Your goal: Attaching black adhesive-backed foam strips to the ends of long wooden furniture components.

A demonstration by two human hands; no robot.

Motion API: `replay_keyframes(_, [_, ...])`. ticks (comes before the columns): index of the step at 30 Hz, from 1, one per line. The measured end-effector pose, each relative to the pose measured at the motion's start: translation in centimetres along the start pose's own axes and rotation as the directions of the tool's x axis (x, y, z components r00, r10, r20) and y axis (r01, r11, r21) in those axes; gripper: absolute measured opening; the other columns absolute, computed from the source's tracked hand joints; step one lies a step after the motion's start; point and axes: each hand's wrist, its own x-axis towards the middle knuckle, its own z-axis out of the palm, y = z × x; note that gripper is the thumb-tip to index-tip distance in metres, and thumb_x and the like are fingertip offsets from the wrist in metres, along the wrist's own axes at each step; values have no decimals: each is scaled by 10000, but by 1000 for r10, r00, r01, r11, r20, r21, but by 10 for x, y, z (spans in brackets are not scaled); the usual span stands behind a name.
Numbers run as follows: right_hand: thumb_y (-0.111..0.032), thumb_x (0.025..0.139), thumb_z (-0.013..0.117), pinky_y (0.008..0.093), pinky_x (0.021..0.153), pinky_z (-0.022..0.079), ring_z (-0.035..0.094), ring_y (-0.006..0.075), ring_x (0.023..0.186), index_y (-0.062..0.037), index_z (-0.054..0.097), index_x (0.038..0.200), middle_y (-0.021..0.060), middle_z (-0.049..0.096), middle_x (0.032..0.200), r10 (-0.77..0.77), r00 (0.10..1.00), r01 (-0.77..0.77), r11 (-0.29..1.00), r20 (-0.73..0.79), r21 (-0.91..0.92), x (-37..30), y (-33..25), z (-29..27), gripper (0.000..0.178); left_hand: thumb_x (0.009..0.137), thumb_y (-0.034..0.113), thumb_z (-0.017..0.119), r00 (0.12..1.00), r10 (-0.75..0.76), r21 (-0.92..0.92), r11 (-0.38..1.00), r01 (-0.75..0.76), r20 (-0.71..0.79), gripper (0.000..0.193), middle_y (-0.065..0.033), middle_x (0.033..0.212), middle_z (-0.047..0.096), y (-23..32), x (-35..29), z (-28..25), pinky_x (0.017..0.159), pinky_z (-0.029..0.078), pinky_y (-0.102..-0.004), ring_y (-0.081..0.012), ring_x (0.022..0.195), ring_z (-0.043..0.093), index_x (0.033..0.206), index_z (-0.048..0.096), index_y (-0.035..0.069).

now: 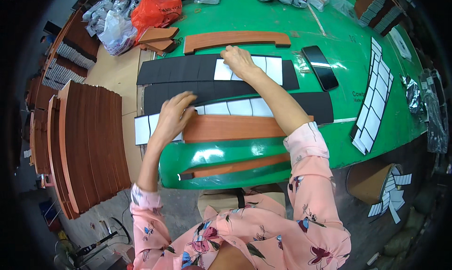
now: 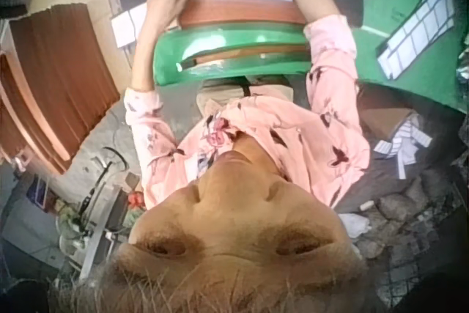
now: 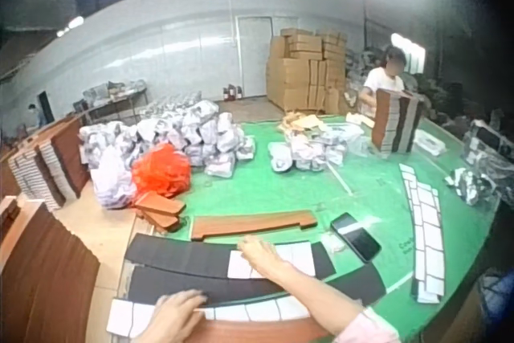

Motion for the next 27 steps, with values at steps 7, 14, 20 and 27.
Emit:
replay_keyframes(7, [-73, 743, 605, 384, 675, 533, 606, 283, 834, -14, 614, 791, 130, 598, 838, -64, 998, 58, 973, -19, -222, 14, 13, 22, 77, 837, 201, 612, 993, 115, 94, 989, -117, 23, 288, -94, 1151, 593, -35, 70, 54, 868, 451, -367, -270, 1018, 556, 1085, 626, 56])
replay_keyframes(14, [-94, 758, 564, 384, 662, 528, 631, 294, 782, -29, 628, 787, 145, 633, 798, -102, 993, 82, 960, -59, -268, 23, 24, 21, 96, 836, 198, 611, 989, 127, 84, 989, -121, -78, 279, -68, 1105, 619, -39, 67, 64, 842, 478, -345, -243, 973, 570, 1077, 641, 60])
replay_keyframes(20, [-259, 837, 544, 423, 729, 501, 646, 327, 798, -95, 690, 912, 148, 670, 853, 414, 907, -374, 880, -84, 292, 9, 41, -3, 232, 857, 219, 586, 987, 140, 101, 986, -132, -82, 287, -74, 1134, 611, -39, 63, 65, 858, 473, -356, -249, 997, 569, 1088, 637, 57])
replay_keyframes(27, [-265, 827, 605, 433, 744, 499, 635, 319, 849, -123, 683, 910, 110, 668, 887, 272, 953, -244, 950, -134, 195, -15, 40, -27, 182, 859, 258, 579, 996, 84, 239, 967, -84, 9, 344, -111, 1167, 589, -26, 62, 60, 903, 461, -373, -285, 1065, 552, 1118, 614, 35])
